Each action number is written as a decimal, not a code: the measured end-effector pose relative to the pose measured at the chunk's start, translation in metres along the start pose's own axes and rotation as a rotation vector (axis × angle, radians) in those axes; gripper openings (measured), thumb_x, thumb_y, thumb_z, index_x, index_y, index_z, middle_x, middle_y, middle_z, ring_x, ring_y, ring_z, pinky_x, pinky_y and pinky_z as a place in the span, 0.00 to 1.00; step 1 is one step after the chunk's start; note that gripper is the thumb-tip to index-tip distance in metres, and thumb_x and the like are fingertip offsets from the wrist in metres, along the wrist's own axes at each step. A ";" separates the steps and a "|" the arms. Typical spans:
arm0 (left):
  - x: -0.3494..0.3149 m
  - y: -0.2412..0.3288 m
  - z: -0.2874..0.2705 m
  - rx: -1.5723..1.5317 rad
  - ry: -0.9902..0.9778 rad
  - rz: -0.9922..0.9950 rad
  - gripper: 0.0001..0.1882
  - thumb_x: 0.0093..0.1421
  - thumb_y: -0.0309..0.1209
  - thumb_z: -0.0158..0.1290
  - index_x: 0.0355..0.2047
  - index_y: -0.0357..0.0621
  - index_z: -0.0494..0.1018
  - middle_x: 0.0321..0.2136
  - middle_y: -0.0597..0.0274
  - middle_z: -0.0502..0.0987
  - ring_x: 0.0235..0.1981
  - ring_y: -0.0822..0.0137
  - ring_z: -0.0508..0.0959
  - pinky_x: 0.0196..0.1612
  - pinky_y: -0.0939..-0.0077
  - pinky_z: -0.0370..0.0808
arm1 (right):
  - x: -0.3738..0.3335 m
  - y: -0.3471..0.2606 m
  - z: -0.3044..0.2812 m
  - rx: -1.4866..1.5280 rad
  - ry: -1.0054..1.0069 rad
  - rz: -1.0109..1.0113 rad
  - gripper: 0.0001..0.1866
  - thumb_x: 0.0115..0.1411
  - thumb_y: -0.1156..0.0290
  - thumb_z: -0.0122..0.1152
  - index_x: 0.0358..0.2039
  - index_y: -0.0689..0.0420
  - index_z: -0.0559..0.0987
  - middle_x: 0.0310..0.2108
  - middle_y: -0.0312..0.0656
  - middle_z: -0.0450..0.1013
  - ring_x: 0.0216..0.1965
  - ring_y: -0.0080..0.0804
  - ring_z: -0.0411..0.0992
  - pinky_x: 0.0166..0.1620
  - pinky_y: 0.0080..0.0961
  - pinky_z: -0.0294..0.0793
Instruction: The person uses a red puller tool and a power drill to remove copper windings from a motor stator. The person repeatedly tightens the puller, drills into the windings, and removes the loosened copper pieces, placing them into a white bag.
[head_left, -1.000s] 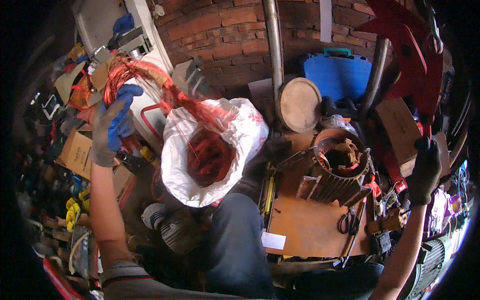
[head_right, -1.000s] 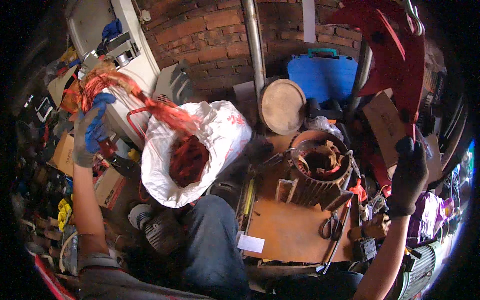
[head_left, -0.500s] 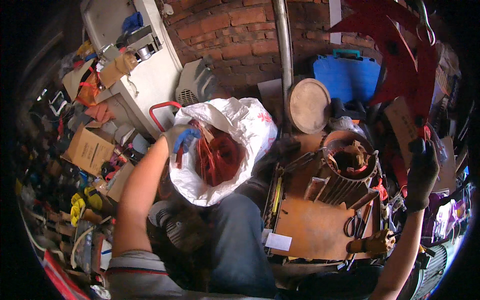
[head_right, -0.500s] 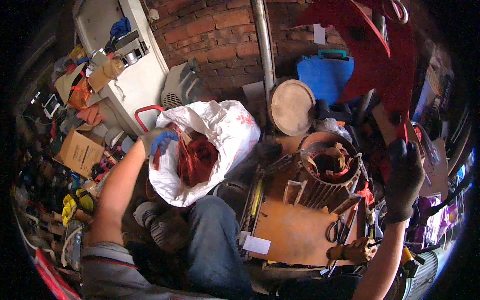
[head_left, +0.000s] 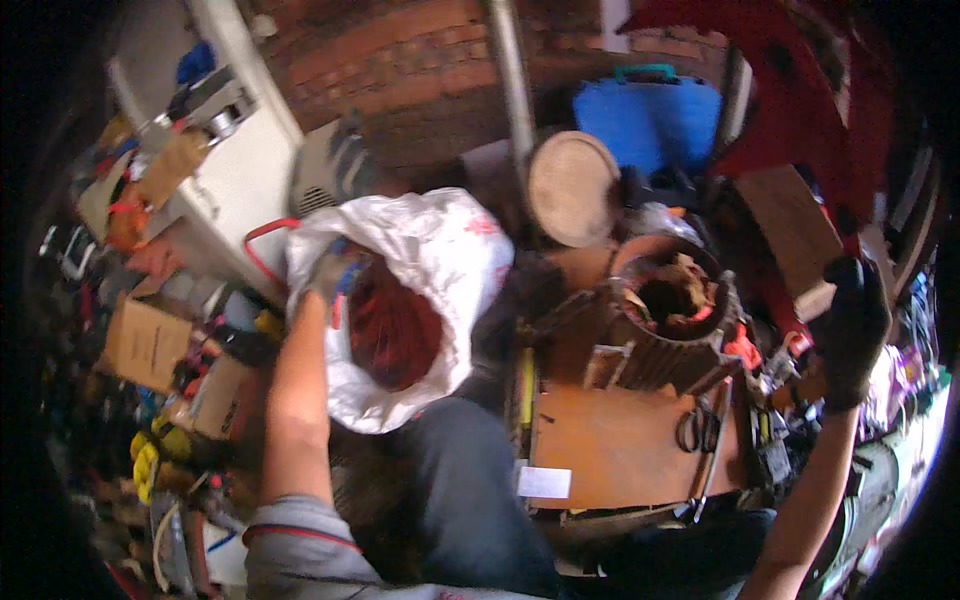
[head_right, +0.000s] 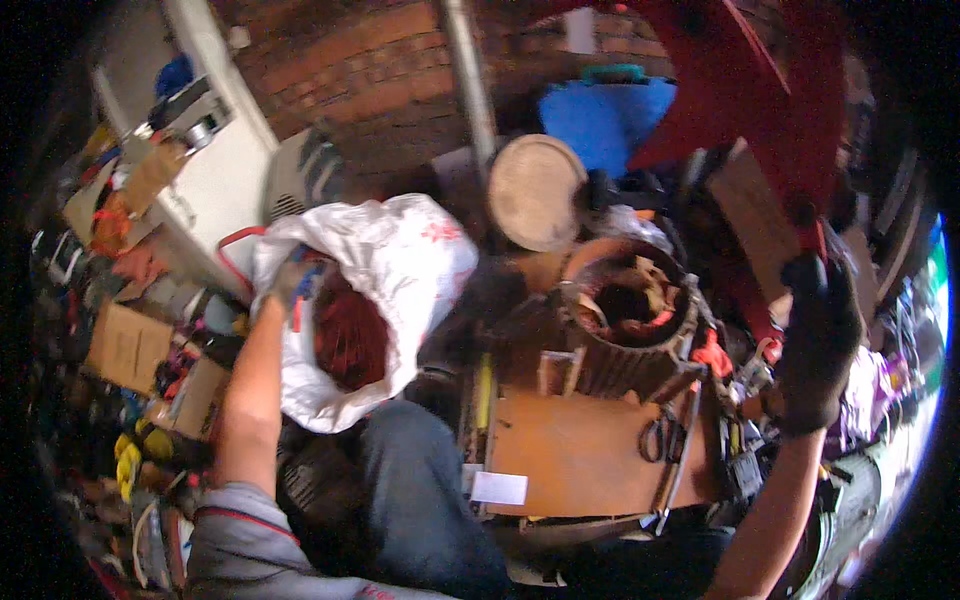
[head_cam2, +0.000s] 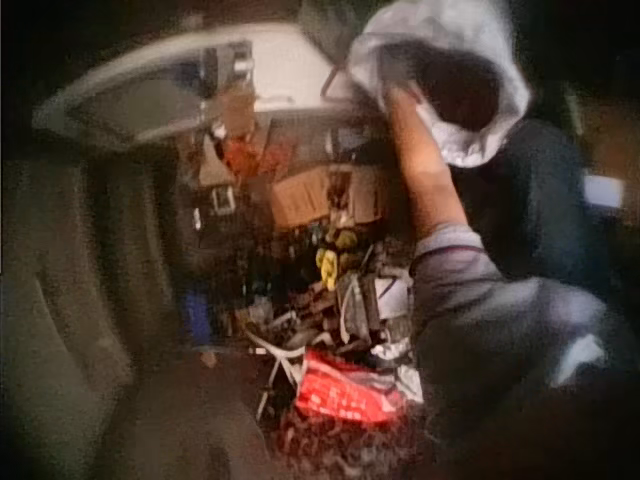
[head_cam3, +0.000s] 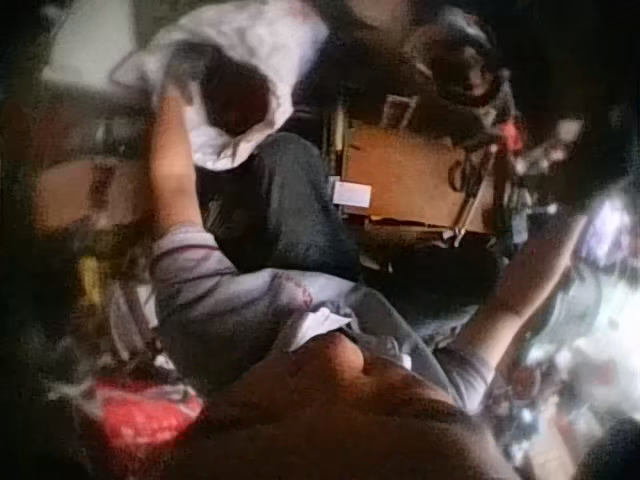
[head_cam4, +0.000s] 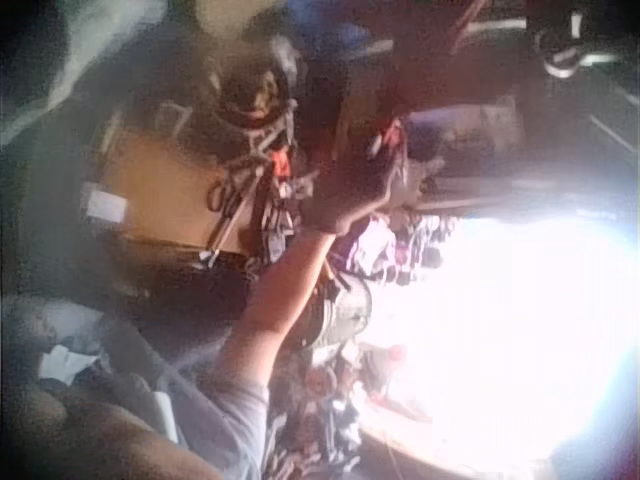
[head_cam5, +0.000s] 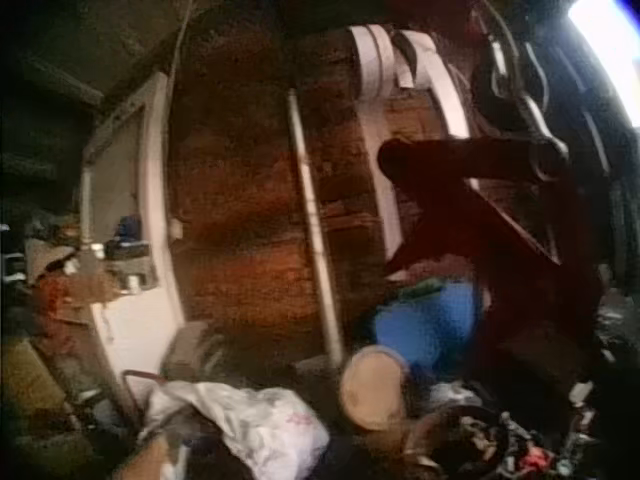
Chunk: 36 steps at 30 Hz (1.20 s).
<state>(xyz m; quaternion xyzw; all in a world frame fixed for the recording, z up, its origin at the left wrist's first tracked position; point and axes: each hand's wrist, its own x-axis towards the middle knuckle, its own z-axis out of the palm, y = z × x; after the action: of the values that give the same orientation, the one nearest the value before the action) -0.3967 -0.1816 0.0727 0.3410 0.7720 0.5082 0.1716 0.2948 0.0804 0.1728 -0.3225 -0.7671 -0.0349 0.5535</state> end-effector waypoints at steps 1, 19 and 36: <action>0.006 -0.007 0.006 -0.236 -0.021 0.074 0.21 0.62 0.35 0.58 0.54 0.47 0.71 0.29 0.68 0.77 0.22 0.75 0.72 0.25 0.79 0.71 | 0.002 -0.005 -0.001 -0.046 0.005 0.005 0.11 0.69 0.68 0.56 0.49 0.57 0.79 0.32 0.42 0.77 0.33 0.23 0.73 0.39 0.26 0.74; -0.129 0.109 -0.011 1.494 0.037 0.027 0.23 0.55 0.39 0.64 0.48 0.42 0.77 0.43 0.43 0.81 0.46 0.43 0.80 0.51 0.53 0.76 | 0.033 -0.013 -0.038 -0.314 -0.145 -0.042 0.08 0.69 0.71 0.55 0.45 0.57 0.80 0.37 0.42 0.76 0.35 0.27 0.74 0.39 0.25 0.73; -0.270 0.227 0.584 -0.003 -1.032 0.754 0.68 0.44 0.52 0.73 0.73 0.40 0.40 0.71 0.35 0.46 0.73 0.42 0.46 0.73 0.56 0.49 | 0.042 0.013 -0.077 -0.629 -0.205 -0.198 0.06 0.63 0.66 0.58 0.39 0.51 0.78 0.31 0.44 0.72 0.28 0.46 0.77 0.26 0.40 0.74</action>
<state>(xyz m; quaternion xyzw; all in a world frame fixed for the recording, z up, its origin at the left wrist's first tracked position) 0.2316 0.0757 0.0071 0.7900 0.4161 0.3051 0.3312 0.3581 0.0782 0.2347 -0.4031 -0.7979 -0.2908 0.3411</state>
